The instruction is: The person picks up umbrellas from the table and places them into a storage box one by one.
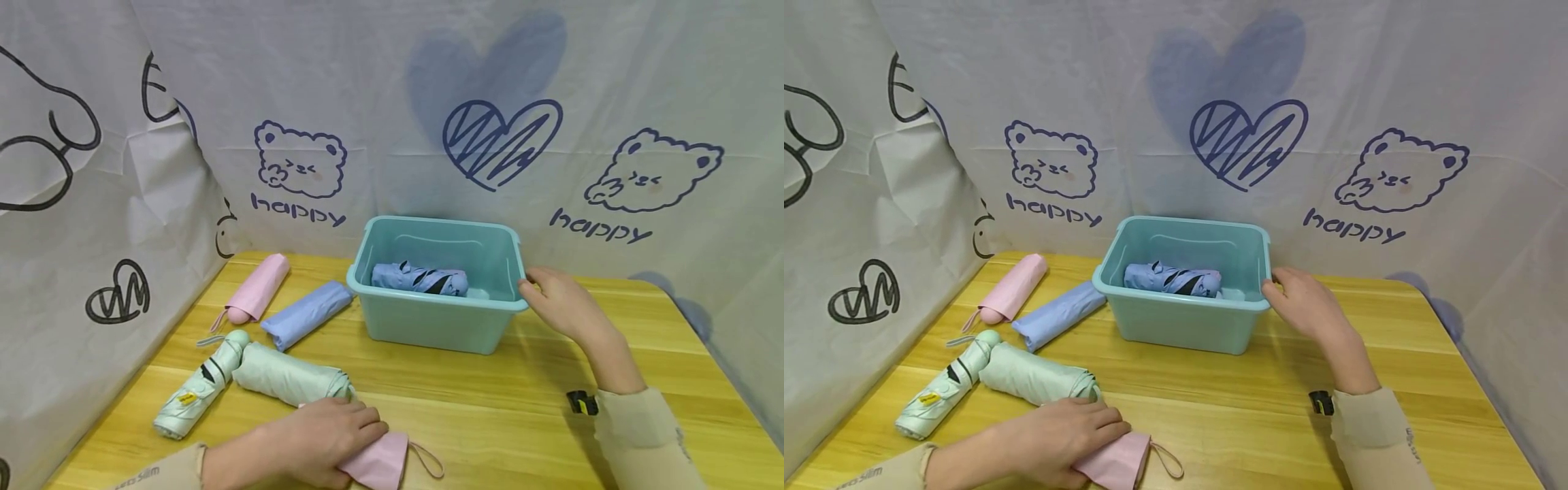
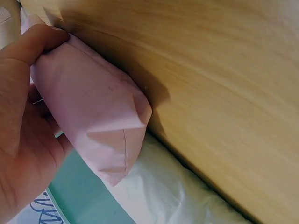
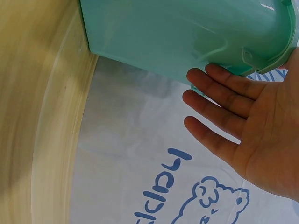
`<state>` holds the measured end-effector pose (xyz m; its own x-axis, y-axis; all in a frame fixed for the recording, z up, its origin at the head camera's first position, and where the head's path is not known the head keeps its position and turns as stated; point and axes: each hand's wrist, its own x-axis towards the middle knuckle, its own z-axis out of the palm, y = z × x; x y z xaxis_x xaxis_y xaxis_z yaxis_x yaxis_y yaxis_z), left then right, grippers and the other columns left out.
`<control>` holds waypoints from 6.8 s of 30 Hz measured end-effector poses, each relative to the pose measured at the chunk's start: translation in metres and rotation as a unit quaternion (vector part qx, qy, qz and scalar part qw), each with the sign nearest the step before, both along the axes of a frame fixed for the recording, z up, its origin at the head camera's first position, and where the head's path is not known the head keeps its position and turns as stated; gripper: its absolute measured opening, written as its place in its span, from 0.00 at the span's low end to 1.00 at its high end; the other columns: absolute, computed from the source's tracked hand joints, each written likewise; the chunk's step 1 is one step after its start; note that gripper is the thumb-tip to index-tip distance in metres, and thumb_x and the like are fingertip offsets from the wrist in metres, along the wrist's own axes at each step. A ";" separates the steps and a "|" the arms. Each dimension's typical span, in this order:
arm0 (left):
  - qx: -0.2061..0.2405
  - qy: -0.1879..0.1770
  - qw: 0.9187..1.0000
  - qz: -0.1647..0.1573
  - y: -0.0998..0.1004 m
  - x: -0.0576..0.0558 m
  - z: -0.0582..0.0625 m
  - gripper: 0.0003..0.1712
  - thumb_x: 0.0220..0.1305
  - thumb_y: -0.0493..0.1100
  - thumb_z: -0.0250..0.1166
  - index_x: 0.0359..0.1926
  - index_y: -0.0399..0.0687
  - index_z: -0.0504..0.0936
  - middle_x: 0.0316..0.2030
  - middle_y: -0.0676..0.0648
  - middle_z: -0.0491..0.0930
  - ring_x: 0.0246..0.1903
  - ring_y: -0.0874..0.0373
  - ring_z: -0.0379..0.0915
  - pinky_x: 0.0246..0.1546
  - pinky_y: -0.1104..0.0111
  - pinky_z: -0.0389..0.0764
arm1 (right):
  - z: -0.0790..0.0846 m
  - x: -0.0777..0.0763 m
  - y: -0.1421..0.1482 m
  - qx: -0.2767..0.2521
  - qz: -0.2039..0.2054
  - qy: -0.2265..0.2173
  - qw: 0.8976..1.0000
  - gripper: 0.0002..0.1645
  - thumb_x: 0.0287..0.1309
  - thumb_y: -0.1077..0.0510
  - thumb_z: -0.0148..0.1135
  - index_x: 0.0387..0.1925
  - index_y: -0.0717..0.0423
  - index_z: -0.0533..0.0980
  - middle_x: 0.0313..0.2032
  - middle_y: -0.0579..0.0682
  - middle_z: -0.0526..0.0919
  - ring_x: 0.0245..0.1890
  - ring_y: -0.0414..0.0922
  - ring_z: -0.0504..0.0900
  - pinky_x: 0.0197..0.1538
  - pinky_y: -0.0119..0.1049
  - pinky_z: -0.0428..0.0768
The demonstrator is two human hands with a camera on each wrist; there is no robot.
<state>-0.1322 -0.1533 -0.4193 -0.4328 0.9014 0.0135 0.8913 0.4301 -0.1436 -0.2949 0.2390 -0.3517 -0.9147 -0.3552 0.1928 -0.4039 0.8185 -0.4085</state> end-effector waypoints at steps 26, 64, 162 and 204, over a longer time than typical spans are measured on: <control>0.126 -0.095 0.984 0.080 0.016 -0.011 0.028 0.47 0.56 0.54 0.75 0.75 0.48 0.69 0.60 0.48 0.78 0.51 0.60 0.79 0.52 0.63 0.82 | 0.000 0.001 0.001 0.001 -0.005 -0.010 1.000 0.31 0.76 0.45 0.40 0.59 0.63 0.77 0.54 0.64 0.83 0.56 0.63 0.80 0.58 0.65 0.76; 0.173 -0.008 0.978 0.114 0.028 -0.128 0.154 0.39 0.55 0.47 0.71 0.69 0.48 0.74 0.47 0.50 0.76 0.36 0.55 0.73 0.38 0.61 0.77 | -0.002 -0.006 0.002 0.041 -0.011 0.030 0.999 0.26 0.74 0.44 0.41 0.48 0.55 0.79 0.48 0.57 0.84 0.49 0.58 0.81 0.51 0.60 0.78; -0.030 -0.117 0.972 0.201 0.086 -0.230 0.179 0.24 0.69 0.42 0.64 0.65 0.45 0.80 0.55 0.44 0.82 0.52 0.51 0.77 0.56 0.57 0.78 | -0.003 -0.002 0.002 0.003 0.003 0.002 1.000 0.31 0.76 0.47 0.42 0.60 0.67 0.76 0.54 0.64 0.81 0.53 0.61 0.79 0.57 0.61 0.77; 0.238 -0.019 0.958 0.159 -0.034 -0.084 0.085 0.29 0.60 0.45 0.74 0.62 0.44 0.80 0.64 0.46 0.75 0.59 0.50 0.76 0.59 0.54 0.78 | -0.007 0.000 0.001 0.000 -0.007 -0.003 1.000 0.31 0.77 0.47 0.41 0.63 0.66 0.74 0.58 0.64 0.80 0.57 0.63 0.79 0.61 0.63 0.75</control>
<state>-0.2159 -0.1875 -0.3344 -0.6933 0.6190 0.3689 0.7044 0.6902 0.1658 -0.2951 0.2397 -0.3582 -0.9210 -0.3414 0.1879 -0.3894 0.8244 -0.4109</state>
